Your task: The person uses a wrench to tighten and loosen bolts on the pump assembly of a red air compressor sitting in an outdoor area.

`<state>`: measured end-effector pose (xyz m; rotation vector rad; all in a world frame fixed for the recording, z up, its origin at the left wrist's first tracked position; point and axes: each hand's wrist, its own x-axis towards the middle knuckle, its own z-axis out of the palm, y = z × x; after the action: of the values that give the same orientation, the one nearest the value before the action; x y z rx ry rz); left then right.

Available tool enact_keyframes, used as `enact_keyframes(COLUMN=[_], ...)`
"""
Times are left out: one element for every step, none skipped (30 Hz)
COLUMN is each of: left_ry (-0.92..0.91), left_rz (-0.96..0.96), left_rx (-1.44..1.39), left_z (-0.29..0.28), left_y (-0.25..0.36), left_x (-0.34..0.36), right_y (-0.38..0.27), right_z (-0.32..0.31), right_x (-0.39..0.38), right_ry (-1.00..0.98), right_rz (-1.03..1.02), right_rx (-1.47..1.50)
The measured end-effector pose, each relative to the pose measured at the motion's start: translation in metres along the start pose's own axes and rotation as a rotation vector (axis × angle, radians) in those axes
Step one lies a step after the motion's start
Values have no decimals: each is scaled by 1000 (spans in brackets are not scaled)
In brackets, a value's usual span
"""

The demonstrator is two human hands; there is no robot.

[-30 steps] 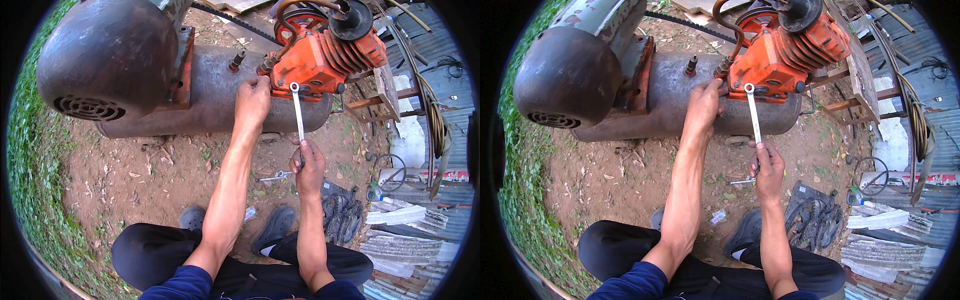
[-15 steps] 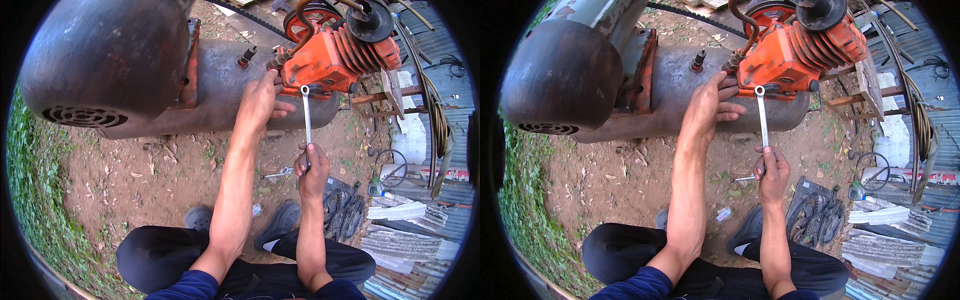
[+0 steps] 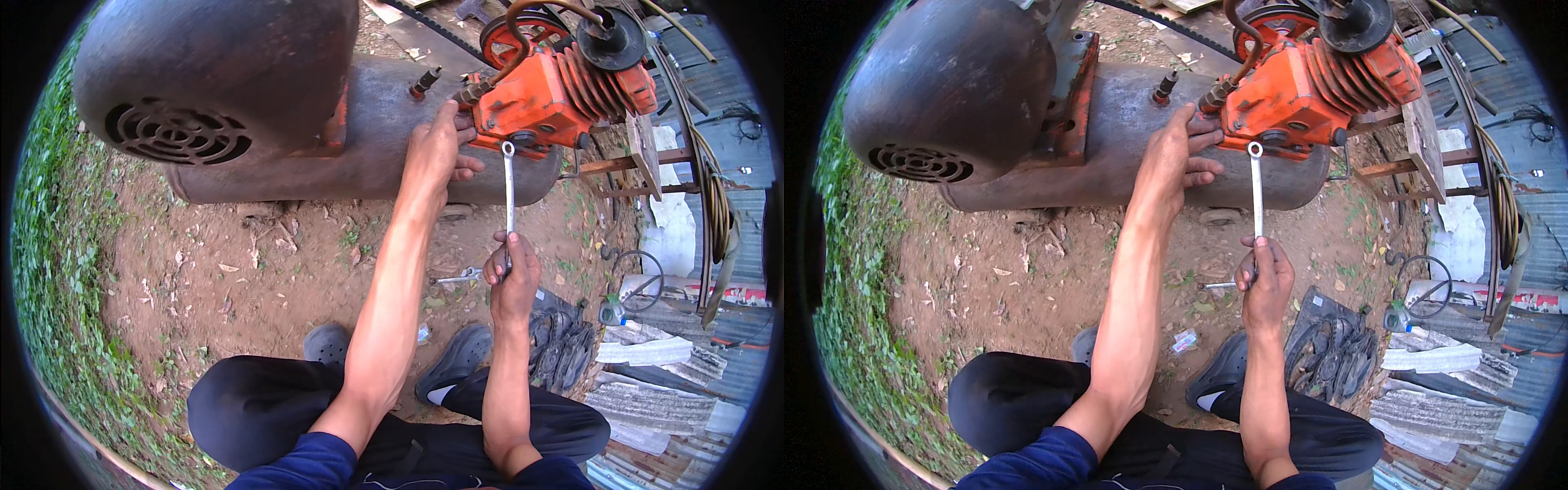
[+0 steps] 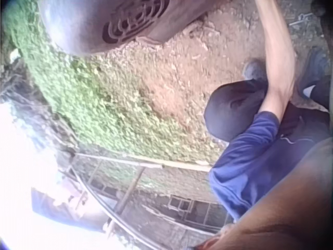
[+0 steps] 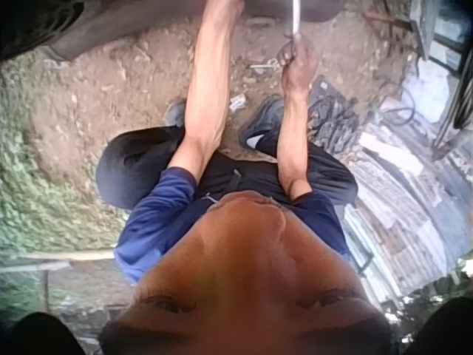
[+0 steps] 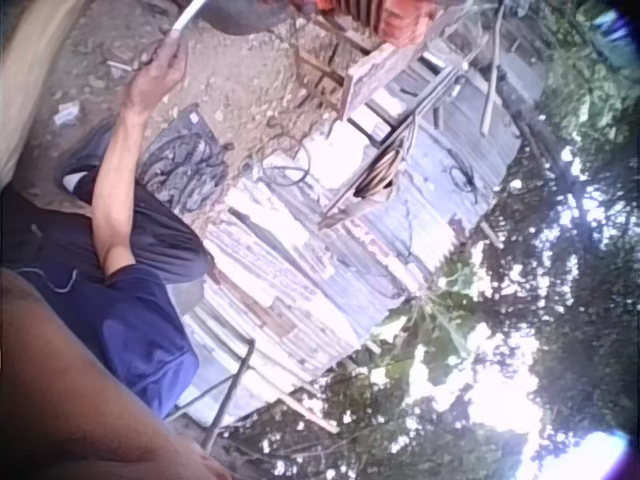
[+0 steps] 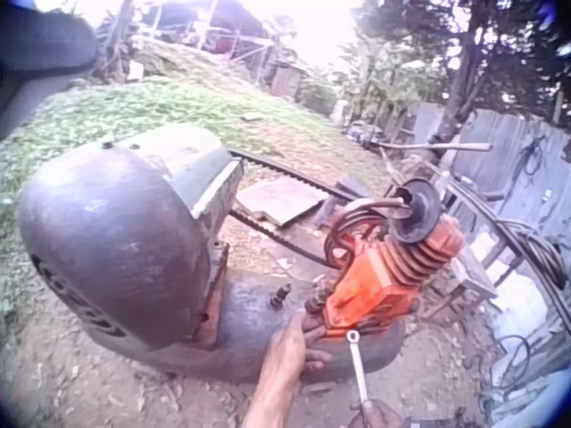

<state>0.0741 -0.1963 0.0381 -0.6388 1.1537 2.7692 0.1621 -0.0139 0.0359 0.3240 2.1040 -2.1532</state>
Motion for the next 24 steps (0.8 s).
enact_keyframes(left_ry=[-13, -16, -19, -21, -17, 7, 31, 53, 67, 71, 82, 92, 127, 160, 192, 177, 162, 147, 135, 123, 112, 119, 126, 134], left_rz=[-15, -5, 5, 14, 16, 39, 61, 82, 80, 79, 77, 75, 90, 108, 126, 118, 109, 100, 96, 91, 87, 105, 123, 141], left_rx=[-11, 9, 29, 49, 146, 207, 269, 332, 371, 419, 468, 517, 573, 630, 687, 695, 704, 712, 716, 718, 719, 712, 705, 699], left_z=[0, 0, 0, 1, 1, 2, 4, 6, 8, 9, 7, 5, 4, 4, 5, 5, 5, 6, 6, 6, 6, 6, 7, 6], left_y=[0, 1, 2, 3, 3, 3, 2, 5, 6, 9, 11, 12, 12, 13, 14, 15, 19, 21, 22, 23, 24, 23, 20, 17], left_x=[0, -1, -2, -3, 0, 3, 6, 6, 5, 5, 7, 9, 10, 10, 11, 11, 8, 7, 7, 9, 9, 10, 11, 13], right_y=[0, 1, 1, 2, 2, 1, 1, 1, 0, -1, -1, -1, -1, -3, -4, -5, -6, -7, -8, -9, -10, -12, -15, -18], right_z=[2, 4, 6, 8, 9, 11, 12, 13, 13, 13, 15, 17, 18, 18, 18, 18, 18, 18, 18, 18, 19, 19, 20, 21], right_x=[0, -1, -1, -2, -2, -2, -2, -2, -1, 0, 1, 2, 3, 5, 6, 8, 10, 11, 13, 14, 15, 16, 17, 17], right_ry=[2, 4, 7, 4, 1, 0, 2, 7, 12, 20, 24, 29, 31, 34, 38, 42, 45, 49, 52, 54, 57, 43, 28, 14], right_rz=[8, 16, 23, 26, 26, 26, 20, 13, 6, -3, -6, -10, -14, -22, -30, -39, -46, -54, -57, -61, -65, -55, -44, -33], right_rx=[7, 13, 19, 26, 32, 38, 34, 30, 27, 17, 8, -2, -14, -25, -36, -38, -39, -40, -47, -56, -64, -57, -49, -41])
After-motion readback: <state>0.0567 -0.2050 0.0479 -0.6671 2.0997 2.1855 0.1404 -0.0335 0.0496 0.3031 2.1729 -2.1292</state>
